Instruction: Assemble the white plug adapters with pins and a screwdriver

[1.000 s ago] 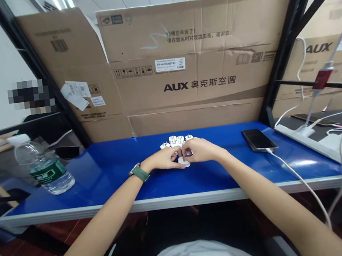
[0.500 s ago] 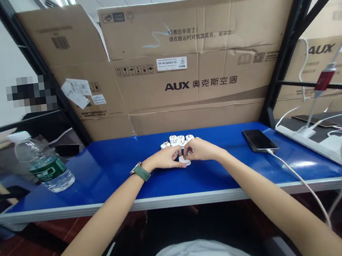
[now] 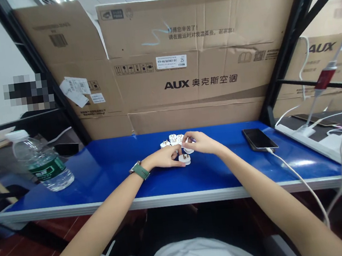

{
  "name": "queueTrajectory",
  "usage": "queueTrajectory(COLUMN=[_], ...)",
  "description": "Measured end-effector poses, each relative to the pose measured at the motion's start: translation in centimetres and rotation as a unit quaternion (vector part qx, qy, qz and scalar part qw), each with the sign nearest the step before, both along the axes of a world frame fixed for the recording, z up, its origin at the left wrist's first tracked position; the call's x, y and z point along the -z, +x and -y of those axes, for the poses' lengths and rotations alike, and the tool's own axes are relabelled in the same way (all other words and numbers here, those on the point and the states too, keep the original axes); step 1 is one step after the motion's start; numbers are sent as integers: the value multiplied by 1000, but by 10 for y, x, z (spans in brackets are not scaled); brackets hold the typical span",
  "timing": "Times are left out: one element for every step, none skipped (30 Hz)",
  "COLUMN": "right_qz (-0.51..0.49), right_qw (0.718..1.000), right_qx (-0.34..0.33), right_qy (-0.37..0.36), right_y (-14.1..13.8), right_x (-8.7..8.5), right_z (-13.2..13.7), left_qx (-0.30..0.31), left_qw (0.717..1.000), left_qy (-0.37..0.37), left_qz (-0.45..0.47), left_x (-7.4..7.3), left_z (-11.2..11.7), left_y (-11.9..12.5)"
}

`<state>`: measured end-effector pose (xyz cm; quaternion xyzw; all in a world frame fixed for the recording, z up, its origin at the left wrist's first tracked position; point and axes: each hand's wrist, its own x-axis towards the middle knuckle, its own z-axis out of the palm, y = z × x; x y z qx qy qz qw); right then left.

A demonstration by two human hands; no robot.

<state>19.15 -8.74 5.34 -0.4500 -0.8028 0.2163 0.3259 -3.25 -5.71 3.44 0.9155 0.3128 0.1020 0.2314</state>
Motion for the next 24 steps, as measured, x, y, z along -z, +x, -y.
queueTrajectory(right_qz=[-57, -118, -179, -236, -286, -325, -359, -388, -411, -428, -439, -445, -447, -447, -449, -453, -458, -461, -463, -463, -463, -463, -464, -467], right_qw=[998, 991, 979, 963, 946, 931, 918, 906, 897, 890, 886, 884, 883, 882, 879, 873, 867, 862, 859, 858, 858, 859, 859, 857], right_qx=[-3, -16, -39, -66, -92, -112, -121, -126, -126, -124, -120, -117, -119, -125, -136, -152, -168, -181, -188, -190, -188, -184, -181, -181], right_qy=[-26, -57, -86, -110, -123, -125, -120, -111, -100, -90, -83, -79, -79, -82, -88, -94, -102, -109, -114, -117, -118, -118, -118, -118], right_y=[0, 0, 0, 0, 0, -1, -1, -2, -4, -5, -7, -8, -10, -12, -13, -14, -15, -16, -16, -17, -17, -17, -17, -17], right_x=[-2, -4, -7, -10, -14, -17, -19, -21, -21, -21, -20, -19, -17, -16, -14, -13, -12, -11, -11, -11, -10, -10, -10, -9], right_z=[0, 1, 2, 4, 6, 9, 11, 14, 15, 16, 17, 17, 17, 17, 16, 16, 16, 16, 16, 16, 15, 15, 14, 14], left_qx=[4, 9, 16, 23, 29, 36, 42, 47, 50, 51, 53, 53, 53, 54, 56, 58, 60, 61, 60, 59, 57, 55, 53, 52], left_qw=[1000, 1000, 1000, 1000, 999, 999, 999, 998, 998, 998, 998, 998, 998, 998, 998, 997, 997, 997, 998, 998, 998, 998, 998, 998], left_qy=[-3, -7, -12, -18, -24, -28, -30, -29, -27, -26, -26, -28, -31, -33, -34, -34, -33, -31, -29, -27, -26, -26, -27, -28], left_qz=[2, 3, 5, 7, 8, 10, 12, 13, 13, 13, 14, 15, 18, 20, 22, 22, 21, 19, 17, 16, 14, 13, 13, 12], left_x=[0, -1, -1, -1, -1, -2, -2, -2, -2, -1, -1, -1, 0, 0, 1, 1, 0, 0, 0, -1, -1, -2, -2, -2], left_z=[0, 1, 1, 1, 2, 2, 2, 2, 2, 2, 1, 1, 1, 0, 0, 0, 0, 0, 1, 1, 2, 3, 3, 3], left_y=[0, 0, 0, -1, -1, -1, -1, 0, 0, 0, 0, 0, 0, -1, -1, -1, -1, -1, -1, -1, 0, 0, 0, 0])
